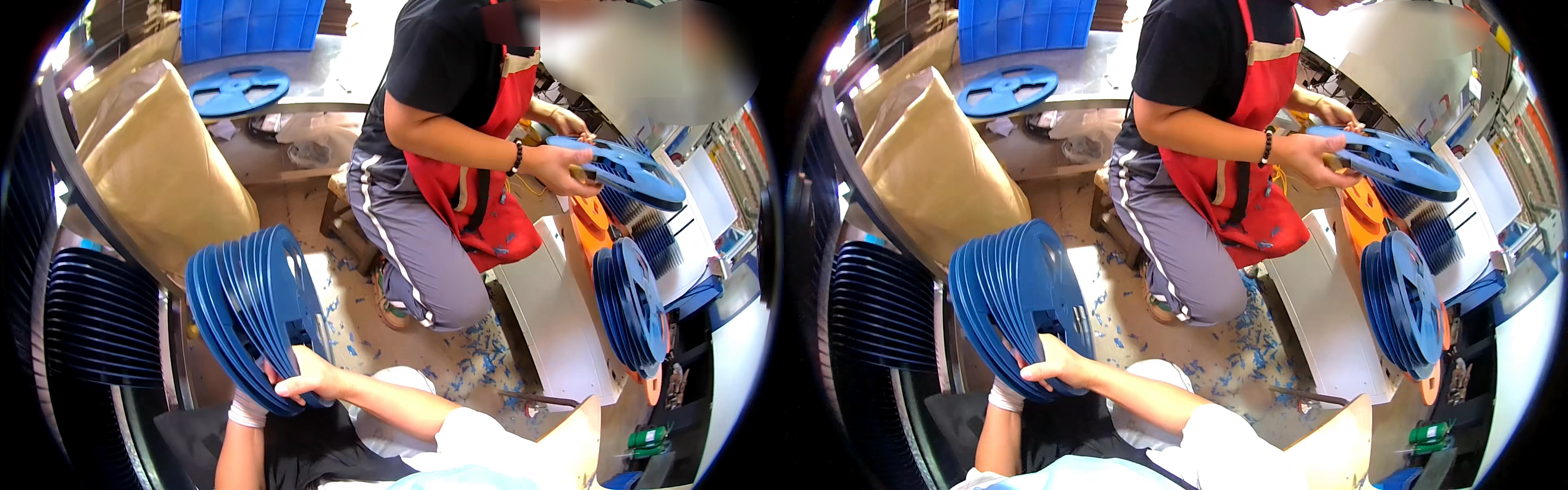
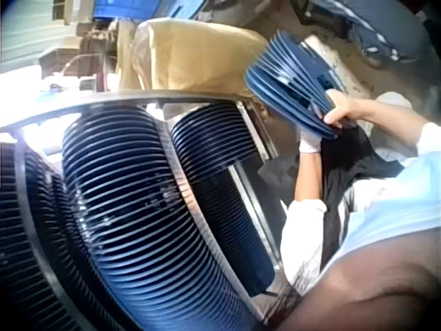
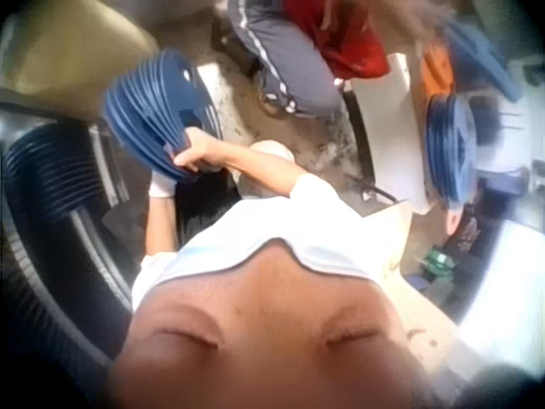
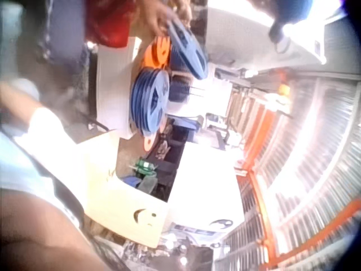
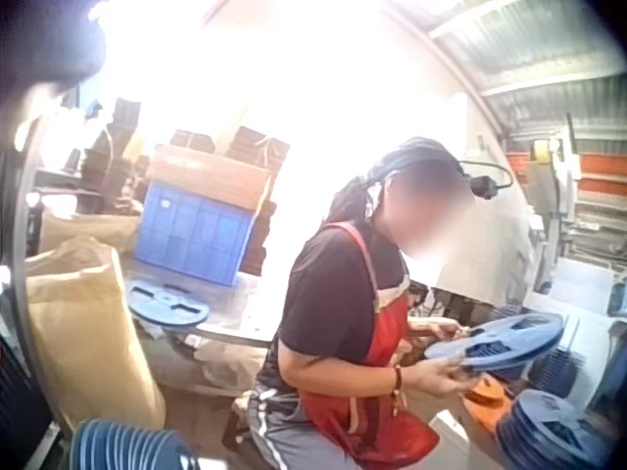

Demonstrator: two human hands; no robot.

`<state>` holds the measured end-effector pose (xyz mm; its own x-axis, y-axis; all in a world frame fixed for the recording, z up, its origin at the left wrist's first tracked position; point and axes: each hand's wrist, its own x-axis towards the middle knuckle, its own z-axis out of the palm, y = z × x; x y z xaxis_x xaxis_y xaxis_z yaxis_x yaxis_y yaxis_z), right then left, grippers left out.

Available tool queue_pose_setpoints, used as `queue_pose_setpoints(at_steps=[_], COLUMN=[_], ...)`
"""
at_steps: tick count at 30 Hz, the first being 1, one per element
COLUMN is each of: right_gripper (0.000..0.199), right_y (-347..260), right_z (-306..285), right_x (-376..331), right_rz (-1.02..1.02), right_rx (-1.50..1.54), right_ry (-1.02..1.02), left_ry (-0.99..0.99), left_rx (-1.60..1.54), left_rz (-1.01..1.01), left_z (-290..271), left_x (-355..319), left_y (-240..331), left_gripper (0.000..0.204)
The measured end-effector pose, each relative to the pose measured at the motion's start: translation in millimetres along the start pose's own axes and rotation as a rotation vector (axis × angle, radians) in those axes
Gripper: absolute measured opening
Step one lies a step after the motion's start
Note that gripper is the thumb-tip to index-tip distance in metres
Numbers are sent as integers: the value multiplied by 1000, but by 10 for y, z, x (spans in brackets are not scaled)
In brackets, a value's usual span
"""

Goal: The person picks up blue plastic spools from a table and stacks them onto a metal rack. They handle the spools in batches, separating them and placing them into the rack's slots. The task involves repetitive lifting and stacking motions.

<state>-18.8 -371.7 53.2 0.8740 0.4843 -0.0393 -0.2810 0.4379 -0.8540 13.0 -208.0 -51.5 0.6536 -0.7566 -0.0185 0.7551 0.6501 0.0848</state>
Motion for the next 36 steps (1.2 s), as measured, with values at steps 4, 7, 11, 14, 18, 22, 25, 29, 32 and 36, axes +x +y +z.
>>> queue_pose_setpoints(at_steps=[4, 7, 11, 14, 18, 22, 25, 29, 32, 36], right_gripper=[42, 43, 44, 49, 49, 48, 47, 47, 46, 43], right_y=[-25, 58, -40, 46, 42, 19, 7, -16, -47, -87], right_z=[-88, -152, -96, -123, -147, -80, -93, -50, -35, -31], right_x=[-7, 16, -8, 26, 47, 36, 46, 56, 22, -16], right_rz=[-2, 20, 58, 67, 48, 46, 33, 27, 19, 18], right_rx=[-34, -20, -83, -100, -130, -126, -119, -115, -110, -96], right_ry=[-15, -58, -85, -116, -126, -126, -124, -111, -80, -89], left_ry=[77, 20, 183, 267, 218, 59, 1, -19, 63, 96], left_rx=[391, 369, 577, 247, 641, 330, 189, -24, -126, -96], left_rz=[84, 52, 122, 29, 38, 9, -24, -56, -78, -56], left_z=[35, -295, -247, -381, -441, -797, -831, -785, -697, -604], left_x=[7, -71, -38, -47, -152, -160, -122, -103, -79, -47], left_y=[-38, -24, 6, 56, 76, 116, 140, 116, 66, 37], left_gripper=[50, 47, 58, 64, 66, 69, 75, 83, 86, 81])
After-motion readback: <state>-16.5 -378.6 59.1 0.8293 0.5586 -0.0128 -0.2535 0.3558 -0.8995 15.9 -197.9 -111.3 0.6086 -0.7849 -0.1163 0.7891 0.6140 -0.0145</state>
